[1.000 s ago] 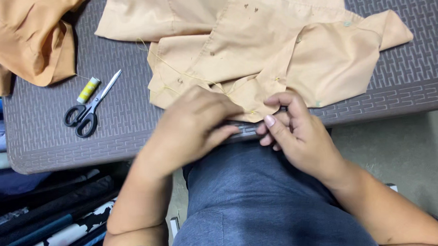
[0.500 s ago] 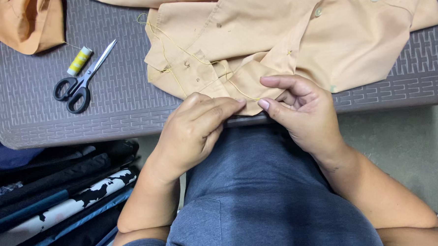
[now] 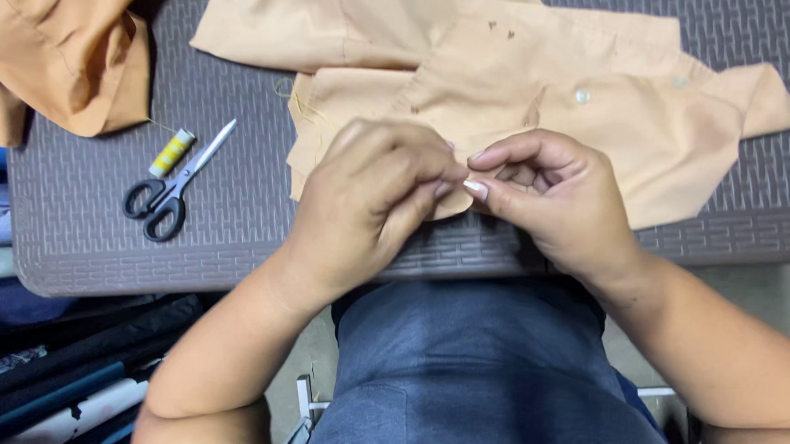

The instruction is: The person hand-sews a button onto a beige shirt using a needle and yellow thread. They repeatedly pass the needle through the button and fabric, pull the thread taut, and trim the thread with scissors. The shirt remains on the table throughout.

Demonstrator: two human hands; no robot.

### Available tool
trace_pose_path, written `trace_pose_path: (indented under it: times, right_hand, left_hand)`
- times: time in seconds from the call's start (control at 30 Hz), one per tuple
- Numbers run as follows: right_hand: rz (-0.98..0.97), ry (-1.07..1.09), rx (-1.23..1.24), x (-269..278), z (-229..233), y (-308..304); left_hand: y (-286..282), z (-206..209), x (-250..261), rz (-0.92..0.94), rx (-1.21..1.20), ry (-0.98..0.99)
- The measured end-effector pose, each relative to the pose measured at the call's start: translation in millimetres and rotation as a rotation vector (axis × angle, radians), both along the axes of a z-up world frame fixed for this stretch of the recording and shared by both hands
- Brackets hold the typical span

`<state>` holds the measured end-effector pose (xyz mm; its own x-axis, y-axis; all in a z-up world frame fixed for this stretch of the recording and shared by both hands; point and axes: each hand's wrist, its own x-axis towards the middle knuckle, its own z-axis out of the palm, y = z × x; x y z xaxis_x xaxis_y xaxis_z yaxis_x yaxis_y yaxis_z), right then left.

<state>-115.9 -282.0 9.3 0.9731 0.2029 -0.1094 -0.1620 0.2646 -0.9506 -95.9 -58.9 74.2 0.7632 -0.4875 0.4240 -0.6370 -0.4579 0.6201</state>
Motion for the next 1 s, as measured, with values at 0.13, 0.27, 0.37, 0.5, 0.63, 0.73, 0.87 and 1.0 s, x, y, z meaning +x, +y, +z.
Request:
trace_pose_path:
  times: [0.13, 0.27, 0.37, 0.5, 0.63, 0.73, 0.87, 1.0]
  right_hand:
    - [0.042, 0.053, -0.011, 39.1, 11.1, -6.7]
    - [0.045, 0.034, 0.013, 63.2, 16.6, -12.0]
    - [0.000, 0.095, 0.034, 71.9, 12.4, -10.2]
    - [0.005, 0.115, 0.024, 76.3, -2.7, -13.6]
    - [0.037, 0.069, 0.058, 72.8, -14.2, -15.6]
    - [0.032, 0.075, 0.043, 75.2, -19.5, -20.5]
    - [0.046, 0.037, -0.008, 74.4, -21.6, -21.8]
    - [0.043, -0.006, -0.060, 72.9, -22.1, -21.6]
  left_hand:
    - [-3.2, 3.4, 40.7, 0.047, 0.026, -0.028]
    - [-8.0, 1.6, 64.3, 0.027, 0.062, -0.062]
    - [-10.5, -2.3, 70.2, 0.030, 0.007, 0.010]
    - [-11.3, -15.2, 78.0, 0.060, -0.023, 0.155]
    - [-2.7, -19.0, 76.4, 0.038, 0.004, 0.160]
    - [-5.1, -20.2, 78.1, 0.037, 0.019, 0.162]
    - [-6.9, -20.8, 79.5, 0.044, 0.021, 0.184]
    - [-6.6, -18.3, 78.9, 0.046, 0.055, 0.153]
